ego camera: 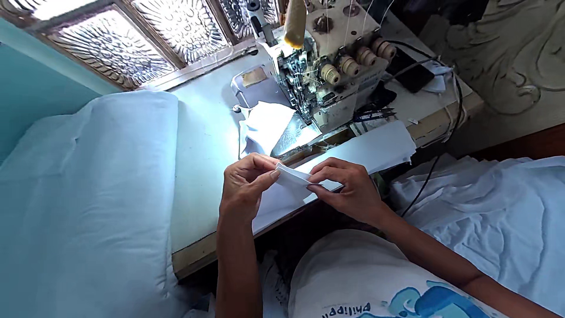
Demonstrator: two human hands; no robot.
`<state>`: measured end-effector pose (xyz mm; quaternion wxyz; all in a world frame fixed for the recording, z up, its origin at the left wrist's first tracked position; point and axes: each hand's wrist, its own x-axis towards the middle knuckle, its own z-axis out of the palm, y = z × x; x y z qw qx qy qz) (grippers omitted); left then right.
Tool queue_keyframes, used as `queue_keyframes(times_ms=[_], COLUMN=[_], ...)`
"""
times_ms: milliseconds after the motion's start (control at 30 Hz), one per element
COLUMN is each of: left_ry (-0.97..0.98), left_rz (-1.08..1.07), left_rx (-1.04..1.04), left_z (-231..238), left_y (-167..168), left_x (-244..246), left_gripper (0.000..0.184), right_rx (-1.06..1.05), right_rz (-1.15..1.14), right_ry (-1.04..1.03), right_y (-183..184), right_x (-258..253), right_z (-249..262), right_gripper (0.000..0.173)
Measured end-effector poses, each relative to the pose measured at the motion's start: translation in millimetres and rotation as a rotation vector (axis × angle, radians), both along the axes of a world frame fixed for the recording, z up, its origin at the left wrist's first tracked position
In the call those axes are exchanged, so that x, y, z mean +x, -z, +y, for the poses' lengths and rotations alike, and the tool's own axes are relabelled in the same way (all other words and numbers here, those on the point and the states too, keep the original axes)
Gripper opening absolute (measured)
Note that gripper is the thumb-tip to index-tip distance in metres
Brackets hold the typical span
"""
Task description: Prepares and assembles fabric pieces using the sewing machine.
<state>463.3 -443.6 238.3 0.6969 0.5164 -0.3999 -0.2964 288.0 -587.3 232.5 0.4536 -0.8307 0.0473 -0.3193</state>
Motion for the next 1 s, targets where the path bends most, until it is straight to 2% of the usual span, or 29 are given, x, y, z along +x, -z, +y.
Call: queue_keyframes(times_ms=[200, 400, 633, 767, 900, 1000], left_ry=[-0.047, -0.178, -0.584, -0.569, -0.553, -0.595], left_rz=[0.038, -0.001, -0.634, -0.962, -1.244, -1.261], left_rx=[-0.058, -0.058, 0.193, 0.375, 0.455, 0.516], left_z=[-5.1, -18.3, -81.7, -105.4, -94.1, -88.1], left_y=[0.4, 0.5, 2.9, 2.0, 2.1, 9.5], left_x=[-3.8, -12.3, 3.5, 8.5, -7.8, -21.4], left_gripper=[0.009, 0.020, 0.020, 0.014, 0.015, 0.020], right_rx=[0.088, 0.066, -0.221, -0.237, -0.151, -0.110], right_rz=[-0.016, -0.055, 0.014, 0.078, 0.093, 0.101], right_ry=[0.048, 0.165, 0.382, 0.417, 0.406, 0.381], right_y=[-4.1, -3.2, 0.9, 3.9, 6.6, 9.0], right_x=[-2.4, 7.1, 37.2, 45.5, 43.9, 34.8], right_z=[1.0, 3.3, -13.1, -25.6, -26.5, -23.9], right_gripper=[0.005, 0.007, 0.008, 0.016, 0.014, 0.006])
